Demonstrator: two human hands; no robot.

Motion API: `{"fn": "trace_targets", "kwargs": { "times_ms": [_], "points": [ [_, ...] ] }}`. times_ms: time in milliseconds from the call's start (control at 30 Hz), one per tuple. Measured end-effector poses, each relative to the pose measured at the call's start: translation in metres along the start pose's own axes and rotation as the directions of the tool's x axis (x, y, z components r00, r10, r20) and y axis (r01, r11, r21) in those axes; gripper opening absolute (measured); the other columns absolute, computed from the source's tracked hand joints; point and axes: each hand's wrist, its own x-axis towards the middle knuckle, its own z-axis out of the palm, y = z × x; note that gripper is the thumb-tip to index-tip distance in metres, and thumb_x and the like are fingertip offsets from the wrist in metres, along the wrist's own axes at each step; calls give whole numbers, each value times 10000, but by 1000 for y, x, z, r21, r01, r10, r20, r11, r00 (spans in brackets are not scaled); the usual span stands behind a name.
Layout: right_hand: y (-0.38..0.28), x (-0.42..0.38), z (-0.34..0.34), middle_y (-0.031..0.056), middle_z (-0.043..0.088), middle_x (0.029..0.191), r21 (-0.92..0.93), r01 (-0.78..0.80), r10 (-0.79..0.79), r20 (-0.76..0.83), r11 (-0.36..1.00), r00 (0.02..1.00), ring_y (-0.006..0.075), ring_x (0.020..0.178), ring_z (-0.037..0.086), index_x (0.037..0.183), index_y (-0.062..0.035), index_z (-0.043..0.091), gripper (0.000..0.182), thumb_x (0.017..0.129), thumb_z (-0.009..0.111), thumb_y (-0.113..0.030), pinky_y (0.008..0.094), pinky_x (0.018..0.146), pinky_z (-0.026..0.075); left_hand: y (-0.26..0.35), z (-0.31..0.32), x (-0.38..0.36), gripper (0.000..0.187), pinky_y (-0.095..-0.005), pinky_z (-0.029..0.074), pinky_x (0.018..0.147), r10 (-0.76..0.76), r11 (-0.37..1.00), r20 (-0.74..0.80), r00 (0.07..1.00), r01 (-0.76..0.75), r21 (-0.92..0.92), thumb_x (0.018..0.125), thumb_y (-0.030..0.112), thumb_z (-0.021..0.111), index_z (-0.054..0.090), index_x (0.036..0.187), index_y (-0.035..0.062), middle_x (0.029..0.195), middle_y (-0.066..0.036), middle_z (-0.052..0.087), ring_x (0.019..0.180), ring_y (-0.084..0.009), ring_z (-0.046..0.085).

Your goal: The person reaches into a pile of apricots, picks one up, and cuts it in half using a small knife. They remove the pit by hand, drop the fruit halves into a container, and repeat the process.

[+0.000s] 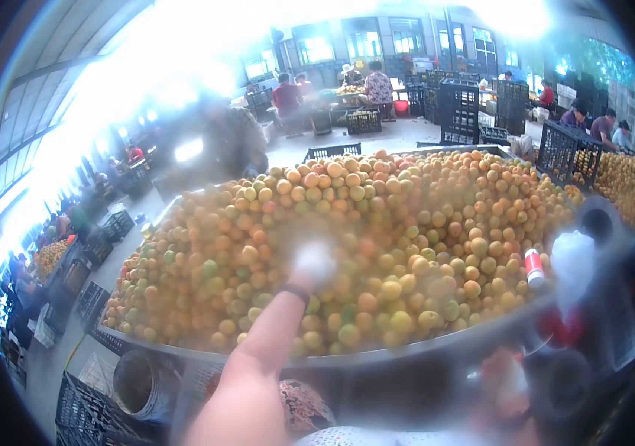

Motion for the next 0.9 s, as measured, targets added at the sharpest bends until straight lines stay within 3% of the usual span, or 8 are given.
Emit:
{"fn": "trace_targets", "kwargs": {
  "times_ms": [233, 300, 333, 400, 433, 633, 700, 900],
  "points": [
    [-18, -28, -5, 87, 617, 717, -168, 210, -195, 102, 963, 976, 118, 473, 525, 997, -78, 558, 204, 861, 660, -190, 238, 377, 389, 1, -20, -45, 367, -397, 529, 832, 54, 947, -185, 981, -109, -302, 788, 296, 724, 661, 1107, 127, 1044, -135, 684, 987, -314, 646],
    [-12, -29, -11, 87, 636, 736, -198, 228, -208, 114, 953, 971, 114, 495, 547, 1016, -78, 558, 207, 879, 660, -194, 231, 381, 402, 0, -10, -65, 334, -318, 536, 661, 24, 339, -160, 987, -158, -927, 862, 320, 703, 653, 1101, 93, 988, -86, 677, 833, -219, 659],
    [-2, -9, -21, 89, 653, 759, -181, 280, -237, 227, 943, 945, 112, 513, 555, 1031, -78, 553, 209, 905, 654, -210, 234, 405, 415, 11, -21, -86, 334, -318, 536, 661, 23, 336, -151, 988, -150, -930, 862, 320, 703, 653, 1101, 93, 988, -86, 677, 833, -219, 659],
    [3, -23, -27, 89, 679, 790, -249, 390, -300, 332, 886, 894, 107, 543, 566, 1058, -76, 544, 217, 952, 631, -244, 240, 458, 441, 46, -49, -141, 326, -250, 498, 567, -3, -352, 5, 1000, 4, -936, 924, 325, 667, 637, 1118, 65, 960, -45, 656, 760, -136, 633],
    [-2, -43, -12, 88, 689, 798, -335, 438, -330, 335, 834, 883, 104, 555, 568, 1069, -73, 540, 224, 973, 614, -261, 242, 488, 453, 36, -44, -147, 322, -258, 501, 567, 172, -210, -123, 977, -85, -974, 946, 305, 646, 618, 1160, 66, 947, -35, 652, 739, -147, 630],
    [-2, -84, 0, -7, 558, 654, -468, 501, -297, 442, 729, 846, 60, 533, 499, 1062, -56, 548, 163, 1023, 518, -212, 211, 481, 389, 112, -66, -274, 460, -241, 483, 646, 72, -340, -21, 997, 5, -941, 920, 259, 639, 514, 1305, 38, 1030, -52, 611, 786, -141, 610],
    [-4, -99, 2, -32, 537, 690, -438, 506, -257, 511, 743, 820, 32, 532, 465, 1091, -53, 551, 147, 1025, 486, -167, 186, 467, 360, 109, -65, -289, 539, -244, 469, 688, 223, -95, -6, 975, 15, -995, 893, 247, 647, 465, 1348, 22, 1060, -69, 591, 826, -143, 605],
    [-33, -168, 48, -40, 449, 656, -324, 592, -287, 643, 738, 710, 40, 533, 362, 1044, -70, 554, 277, 1027, 518, -344, 212, 466, 278, 144, -90, -314, 590, -291, 472, 759, 249, -362, 85, 965, 174, -916, 886, 257, 650, 452, 1383, 9, 1108, -104, 592, 905, -189, 607]
  ]
}}
